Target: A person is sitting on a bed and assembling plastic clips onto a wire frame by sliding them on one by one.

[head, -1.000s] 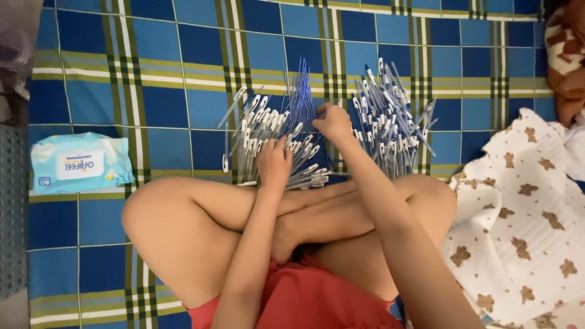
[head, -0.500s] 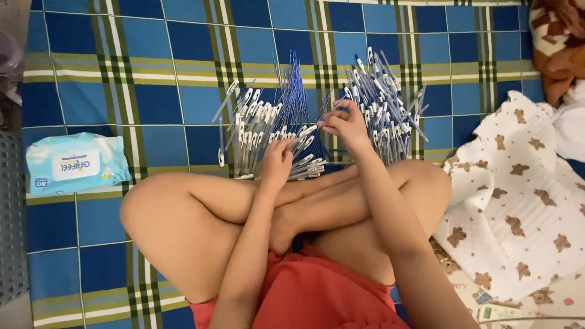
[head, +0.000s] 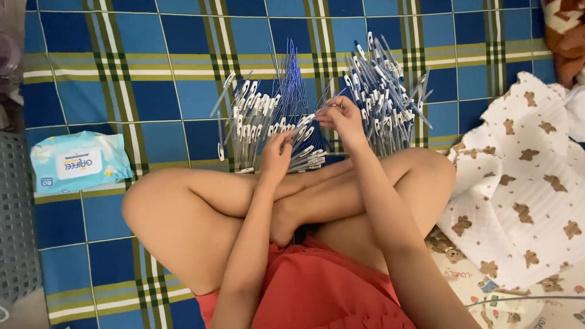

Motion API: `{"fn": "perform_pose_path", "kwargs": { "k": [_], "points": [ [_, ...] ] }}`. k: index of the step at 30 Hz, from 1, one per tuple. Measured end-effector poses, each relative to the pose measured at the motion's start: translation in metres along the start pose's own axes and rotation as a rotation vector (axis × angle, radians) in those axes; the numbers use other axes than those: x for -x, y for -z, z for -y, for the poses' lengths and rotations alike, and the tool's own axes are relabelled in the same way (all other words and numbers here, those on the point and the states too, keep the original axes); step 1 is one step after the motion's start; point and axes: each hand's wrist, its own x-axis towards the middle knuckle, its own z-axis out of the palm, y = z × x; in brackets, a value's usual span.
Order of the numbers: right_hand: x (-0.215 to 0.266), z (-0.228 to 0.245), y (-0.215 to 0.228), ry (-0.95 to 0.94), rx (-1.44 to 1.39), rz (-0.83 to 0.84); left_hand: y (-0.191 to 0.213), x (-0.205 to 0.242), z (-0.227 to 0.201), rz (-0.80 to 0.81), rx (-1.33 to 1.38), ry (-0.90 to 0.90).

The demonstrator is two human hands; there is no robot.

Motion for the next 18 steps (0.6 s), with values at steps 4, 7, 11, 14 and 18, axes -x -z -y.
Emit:
{"fn": "perform_pose_path", "kwargs": {
  "k": [4,7,11,14,18],
  "points": [
    [0.005,0.008,0.002,0.011,-0.051,-0.087,0.002,0.004,-0.009,-0.055,0.010,0.021],
    [0.003,0.004,0.006,0.017,-0.043,-0.114,0.005,0.004,-0.018,-0.131,0.028,0.050],
    [-0.016,-0.017,0.006,0.035,0.398,-0.078,0.001,-0.006,-0.005,-0.197,0.037,0.034],
    [-0.021,-0.021,0.000,-0.033,0.586,-0.053,0.002,-0.004,-0.010,-0.214,0.067,0.008],
    [-0.021,-0.011,-0.008,-0.109,0.403,-0.135,0.005,0.001,-0.018,-0.230,0.120,-0.030]
  ]
}}
